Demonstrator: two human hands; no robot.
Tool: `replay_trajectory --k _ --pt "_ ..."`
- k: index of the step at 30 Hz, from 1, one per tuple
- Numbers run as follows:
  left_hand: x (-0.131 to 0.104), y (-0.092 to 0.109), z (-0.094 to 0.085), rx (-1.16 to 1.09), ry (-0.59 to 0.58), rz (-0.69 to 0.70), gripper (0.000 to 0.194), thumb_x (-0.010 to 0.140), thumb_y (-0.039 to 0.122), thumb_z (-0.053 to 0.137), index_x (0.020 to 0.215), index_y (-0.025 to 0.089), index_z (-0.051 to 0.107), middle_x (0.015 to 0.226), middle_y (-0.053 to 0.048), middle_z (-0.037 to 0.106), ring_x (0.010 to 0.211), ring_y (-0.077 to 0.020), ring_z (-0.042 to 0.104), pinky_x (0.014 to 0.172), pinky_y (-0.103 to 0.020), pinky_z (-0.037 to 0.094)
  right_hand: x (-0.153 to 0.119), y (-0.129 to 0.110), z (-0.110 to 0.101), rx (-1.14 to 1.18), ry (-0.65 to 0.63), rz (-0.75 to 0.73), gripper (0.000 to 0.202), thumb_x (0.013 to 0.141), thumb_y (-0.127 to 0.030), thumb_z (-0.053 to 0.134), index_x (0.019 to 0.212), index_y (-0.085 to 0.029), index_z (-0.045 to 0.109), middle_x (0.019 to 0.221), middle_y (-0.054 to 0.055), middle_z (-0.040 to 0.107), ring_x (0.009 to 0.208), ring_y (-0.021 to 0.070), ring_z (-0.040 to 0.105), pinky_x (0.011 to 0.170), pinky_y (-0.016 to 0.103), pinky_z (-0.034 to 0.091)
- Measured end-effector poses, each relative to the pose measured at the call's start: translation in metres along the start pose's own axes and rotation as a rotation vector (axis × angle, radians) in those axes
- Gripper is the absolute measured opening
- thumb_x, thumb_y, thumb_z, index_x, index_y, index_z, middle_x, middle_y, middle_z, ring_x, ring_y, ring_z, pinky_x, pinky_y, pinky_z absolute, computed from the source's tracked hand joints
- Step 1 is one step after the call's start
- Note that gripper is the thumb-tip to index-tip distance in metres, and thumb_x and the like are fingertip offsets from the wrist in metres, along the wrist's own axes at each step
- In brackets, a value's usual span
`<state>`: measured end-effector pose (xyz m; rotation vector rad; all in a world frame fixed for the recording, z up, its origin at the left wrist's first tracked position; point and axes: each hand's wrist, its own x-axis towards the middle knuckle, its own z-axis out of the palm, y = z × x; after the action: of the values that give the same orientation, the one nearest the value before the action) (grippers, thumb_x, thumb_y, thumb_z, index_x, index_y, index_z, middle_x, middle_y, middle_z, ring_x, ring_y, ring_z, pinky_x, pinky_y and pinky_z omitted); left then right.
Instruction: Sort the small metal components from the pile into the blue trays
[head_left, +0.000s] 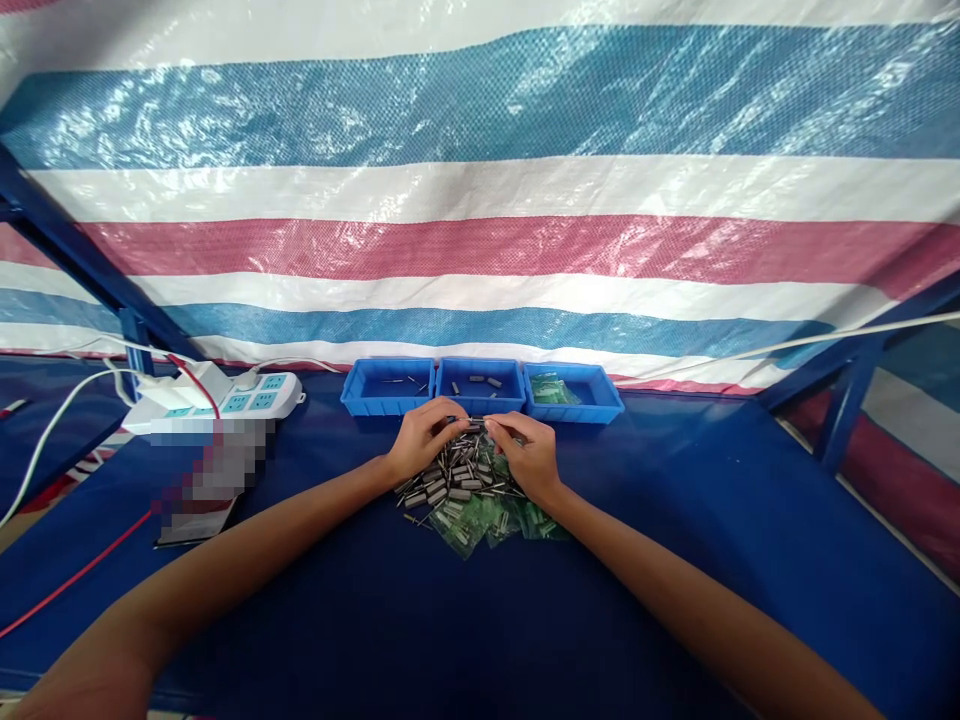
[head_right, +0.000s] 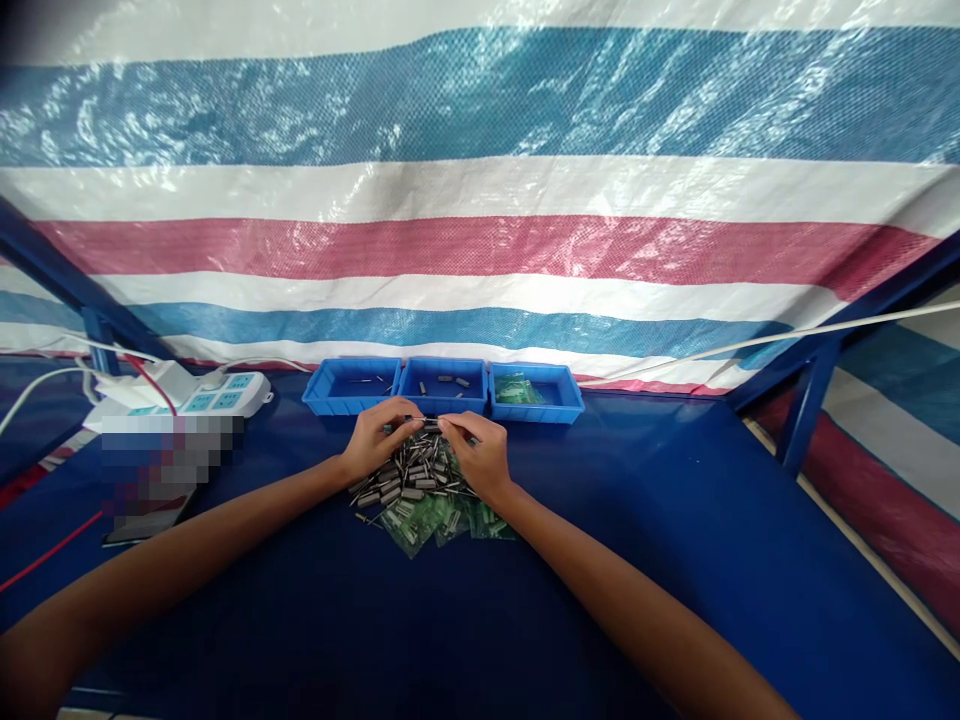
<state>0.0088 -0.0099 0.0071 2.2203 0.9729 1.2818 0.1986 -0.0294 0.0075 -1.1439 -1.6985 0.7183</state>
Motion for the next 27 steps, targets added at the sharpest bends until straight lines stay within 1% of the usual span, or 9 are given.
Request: replay_trajectory --k 3,6,8,11,15,21,24,27 --pt "-0.0006 -0.0012 -0.0003 0.005 0.022 0.004 0.020 0.090 0.033 0.053 0.087 0.016 0.062 0.082 -0.005 0.062 0.071 -0.0137 0.056 0.059 -0.023 0.044 0.0012 -0.0005 -0.0002 -0.078 -0.022 -0.014 0.036 0.090 -0.044 0.045 0.086 -0.017 0.069 0.075 0.006 0.066 0.064 0.0167 0.061 0.064 0.027 0.050" --pt "-0.0011 -0.0022 -0.0008 0.003 0.018 0.015 0.020 0.090 0.032 0.053 0.082 0.016 0.062 0.076 -0.004 0.062 0.070 -0.0138 0.057 0.061 -0.025 0.044 0.0026 -0.0021 -0.0004 -0.173 -0.058 -0.020 0.038 0.092 -0.043 0.042 0.082 -0.017 0.068 0.074 0.006 0.066 0.064 0.0168 0.060 0.065 0.027 0.048" --pt "-0.0012 -0.0023 -0.0009 -0.005 0.014 0.016 0.020 0.089 0.031 0.054 0.079 0.016 0.063 0.073 -0.003 0.062 0.068 -0.0134 0.056 0.060 -0.025 0.044 0.0031 -0.0029 -0.0003 -0.216 -0.059 -0.035 0.038 0.092 -0.042 0.041 0.080 -0.016 0.068 0.072 0.006 0.066 0.063 0.0163 0.059 0.064 0.026 0.047" --pt "-0.0014 -0.0018 -0.0009 -0.013 0.018 0.004 0.019 0.089 0.031 0.055 0.080 0.016 0.064 0.075 -0.004 0.063 0.068 -0.0134 0.057 0.059 -0.024 0.044 0.0031 -0.0032 0.0002 -0.248 -0.053 -0.068 0.039 0.093 -0.040 0.041 0.078 -0.015 0.067 0.069 0.005 0.064 0.063 0.0159 0.058 0.063 0.025 0.044" --pt "-0.0018 -0.0010 -0.0009 -0.016 0.041 -0.003 0.016 0.087 0.030 0.058 0.085 0.016 0.066 0.080 -0.005 0.066 0.071 -0.0141 0.059 0.060 -0.024 0.045 0.0025 -0.0034 0.0005 -0.287 -0.071 -0.072 0.038 0.093 -0.040 0.041 0.078 -0.017 0.066 0.069 0.005 0.063 0.064 0.0156 0.057 0.064 0.024 0.043" --pt "-0.0016 -0.0018 0.0000 0.001 0.053 0.022 0.015 0.087 0.028 0.058 0.087 0.017 0.068 0.084 -0.006 0.068 0.078 -0.0156 0.062 0.068 -0.026 0.049 0.0015 -0.0053 0.0002 -0.239 -0.019 -0.134 0.031 0.093 -0.034 0.044 0.079 -0.015 0.064 0.071 0.005 0.063 0.064 0.0142 0.056 0.065 0.023 0.044" --pt "-0.0017 -0.0030 0.0008 0.010 0.058 0.032 0.015 0.087 0.028 0.058 0.091 0.017 0.068 0.087 -0.006 0.069 0.079 -0.0157 0.063 0.067 -0.025 0.049 0.0009 -0.0038 0.0011 -0.191 0.005 -0.177 0.027 0.092 -0.032 0.045 0.082 -0.016 0.064 0.072 0.004 0.062 0.064 0.0135 0.055 0.064 0.023 0.044" --pt "-0.0020 -0.0037 0.0012 0.033 0.061 0.049 0.016 0.088 0.028 0.057 0.091 0.017 0.067 0.085 -0.006 0.068 0.074 -0.0141 0.062 0.062 -0.023 0.048 0.0008 -0.0005 0.0028 -0.134 0.059 -0.254 0.024 0.092 -0.031 0.048 0.082 -0.017 0.065 0.068 0.003 0.060 0.060 0.0132 0.053 0.060 0.024 0.043"
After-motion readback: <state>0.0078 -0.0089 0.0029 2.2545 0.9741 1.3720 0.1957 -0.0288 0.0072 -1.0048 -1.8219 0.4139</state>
